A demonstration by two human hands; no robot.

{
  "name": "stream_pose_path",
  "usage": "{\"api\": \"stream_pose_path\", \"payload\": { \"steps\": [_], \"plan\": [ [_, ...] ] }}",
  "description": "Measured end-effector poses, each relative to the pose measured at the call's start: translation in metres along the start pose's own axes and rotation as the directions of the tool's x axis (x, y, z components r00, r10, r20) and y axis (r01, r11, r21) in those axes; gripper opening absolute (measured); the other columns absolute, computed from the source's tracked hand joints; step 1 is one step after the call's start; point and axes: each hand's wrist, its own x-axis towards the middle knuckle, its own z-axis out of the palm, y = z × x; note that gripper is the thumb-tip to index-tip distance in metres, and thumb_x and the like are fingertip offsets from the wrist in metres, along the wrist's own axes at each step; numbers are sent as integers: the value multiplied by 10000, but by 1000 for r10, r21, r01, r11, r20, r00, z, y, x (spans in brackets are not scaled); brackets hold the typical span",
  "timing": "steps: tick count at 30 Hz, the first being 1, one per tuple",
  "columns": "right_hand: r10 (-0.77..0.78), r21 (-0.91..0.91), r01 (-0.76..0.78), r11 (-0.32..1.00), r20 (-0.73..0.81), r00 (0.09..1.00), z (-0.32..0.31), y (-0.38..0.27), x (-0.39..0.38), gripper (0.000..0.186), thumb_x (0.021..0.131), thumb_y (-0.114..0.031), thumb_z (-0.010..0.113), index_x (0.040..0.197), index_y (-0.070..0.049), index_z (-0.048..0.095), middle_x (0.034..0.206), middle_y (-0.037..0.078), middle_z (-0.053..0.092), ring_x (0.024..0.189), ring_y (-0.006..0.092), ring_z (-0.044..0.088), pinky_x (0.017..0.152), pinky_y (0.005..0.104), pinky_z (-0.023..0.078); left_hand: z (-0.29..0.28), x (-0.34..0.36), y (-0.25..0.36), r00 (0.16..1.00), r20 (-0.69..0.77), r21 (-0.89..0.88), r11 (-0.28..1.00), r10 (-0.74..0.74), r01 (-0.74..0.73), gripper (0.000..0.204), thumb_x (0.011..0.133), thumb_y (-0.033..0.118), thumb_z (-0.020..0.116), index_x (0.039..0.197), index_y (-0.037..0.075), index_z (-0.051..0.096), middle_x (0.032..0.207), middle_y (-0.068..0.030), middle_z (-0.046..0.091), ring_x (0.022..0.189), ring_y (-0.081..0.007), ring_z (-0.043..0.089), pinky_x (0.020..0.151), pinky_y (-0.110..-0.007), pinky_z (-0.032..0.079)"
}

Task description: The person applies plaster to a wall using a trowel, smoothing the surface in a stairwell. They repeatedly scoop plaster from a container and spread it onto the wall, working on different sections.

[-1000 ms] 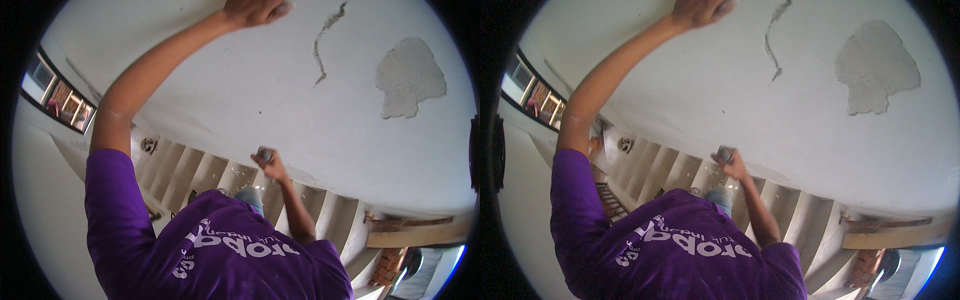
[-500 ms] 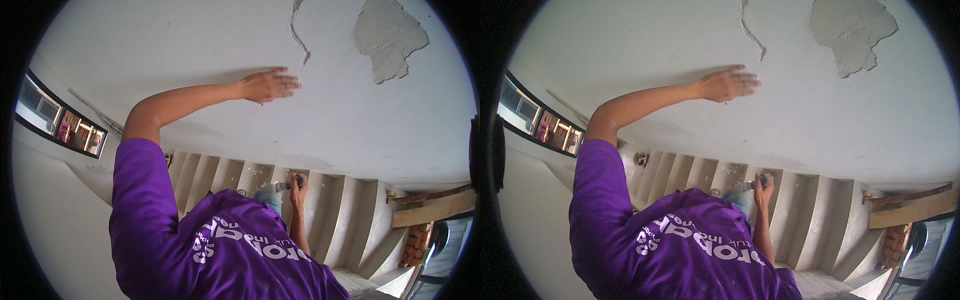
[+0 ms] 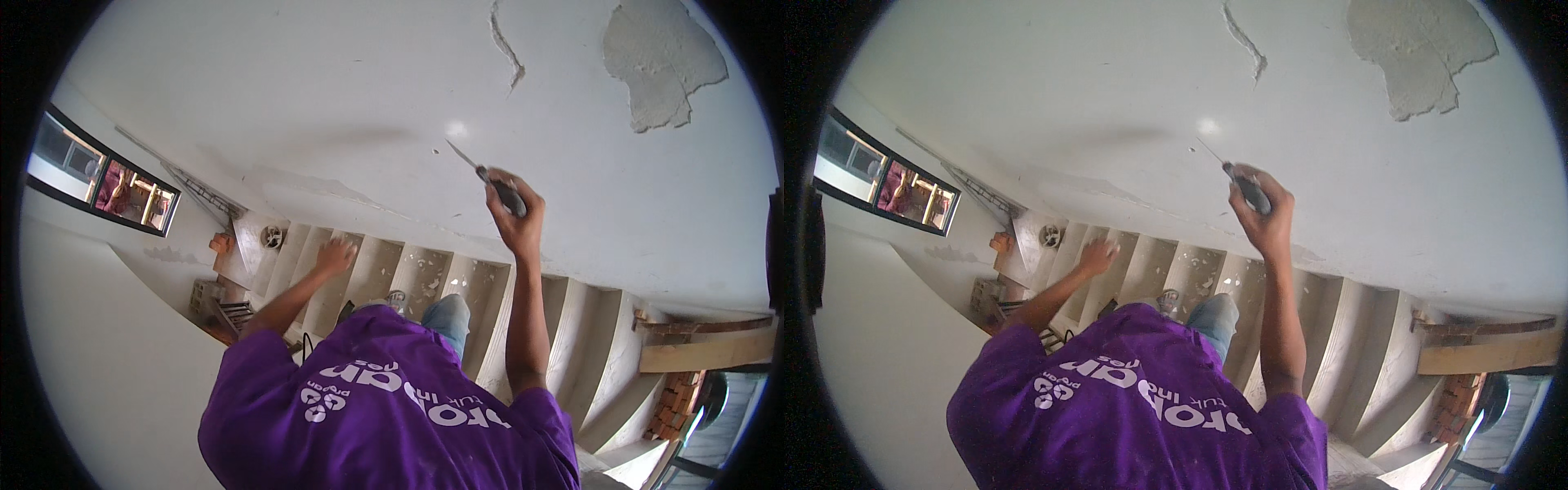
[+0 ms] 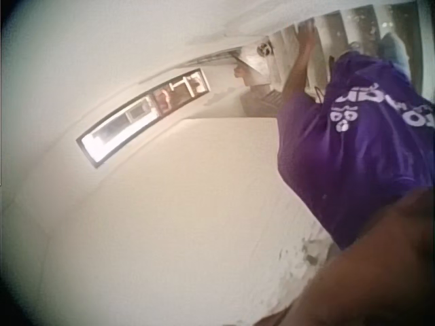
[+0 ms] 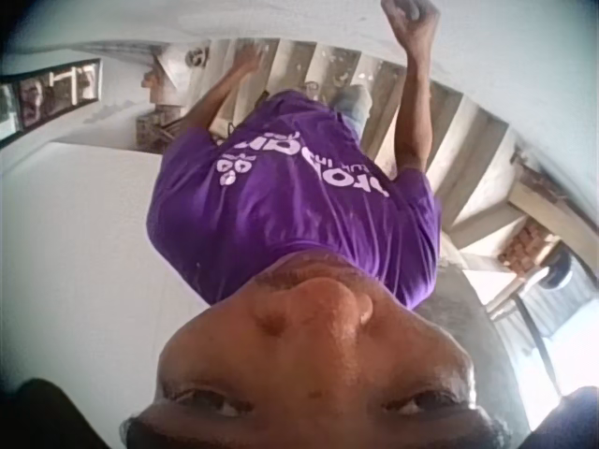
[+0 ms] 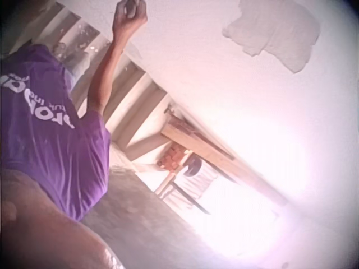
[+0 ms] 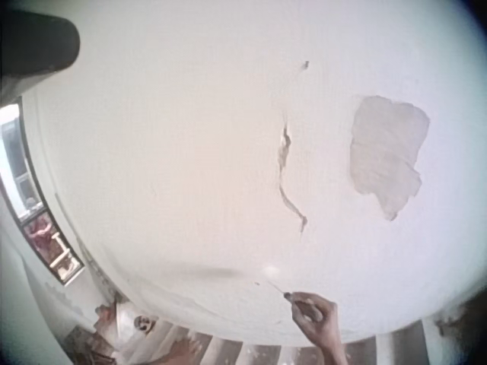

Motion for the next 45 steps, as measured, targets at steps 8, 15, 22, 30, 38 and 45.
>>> {"api": "stream_pose_path", "payload": {
  "steps": [8, 15, 22, 30, 38, 45],
  "plan": [
    [39, 83, -45, 996, 72, 997, 40, 27, 35, 261, 792, -72, 706, 1042, -2, 689, 944, 151, 716, 826, 203, 690, 777, 312, 526, 60, -159, -38, 901, 206, -224, 878, -381, 423, 515, 969, 428, 401, 1191, 11, 606, 1142, -257, 623, 1097, -407, 585, 972, -506, 432],
    [10, -119, 9, 993, 161, 987, 46, 17, 44, 233, 785, -59, 699, 1015, -15, 701, 908, 162, 707, 781, 226, 689, 731, 314, 525, 117, -216, -95, 757, 348, -179, 753, -554, 633, 643, 982, 510, 325, 1235, -22, 579, 1194, -291, 596, 1151, -447, 553, 992, -502, 425],
    [19, -114, -2, 993, 149, 989, 43, 44, 35, 257, 773, -29, 709, 1028, 2, 695, 980, 155, 710, 857, 197, 692, 774, 308, 529, 80, -159, -82, 884, 136, -208, 860, -446, 466, 621, 1008, 473, 287, 1081, -47, 618, 1094, -305, 619, 1062, -460, 582, 930, -537, 436],
    [44, -100, -24, 995, 206, 978, 39, 67, 21, 246, 769, -6, 713, 1015, -17, 705, 1018, 137, 716, 902, 199, 697, 803, 311, 540, 110, -143, -106, 903, 142, -209, 879, -406, 428, 616, 1016, 457, 279, 1052, -56, 618, 1033, -299, 635, 992, -478, 598, 883, -556, 444],
    [-39, -127, 60, 990, 160, 986, 30, 61, 21, 286, 776, -4, 695, 1062, -23, 692, 1071, 104, 707, 960, 169, 646, 864, 311, 504, 103, -139, -123, 853, 163, -222, 824, -496, 522, 528, 1001, 419, 338, 1138, -5, 621, 1090, -266, 640, 1027, -435, 611, 913, -534, 453],
    [96, -172, -39, 984, 336, 937, 51, 138, -7, 135, 897, -64, 633, 978, 34, 678, 820, 59, 684, 744, 108, 576, 678, 293, 486, 118, -117, -129, 909, 163, -303, 858, -383, 415, 474, 979, 363, 379, 1268, 35, 564, 1249, -232, 588, 1183, -419, 534, 994, -491, 426]
  ]
}}
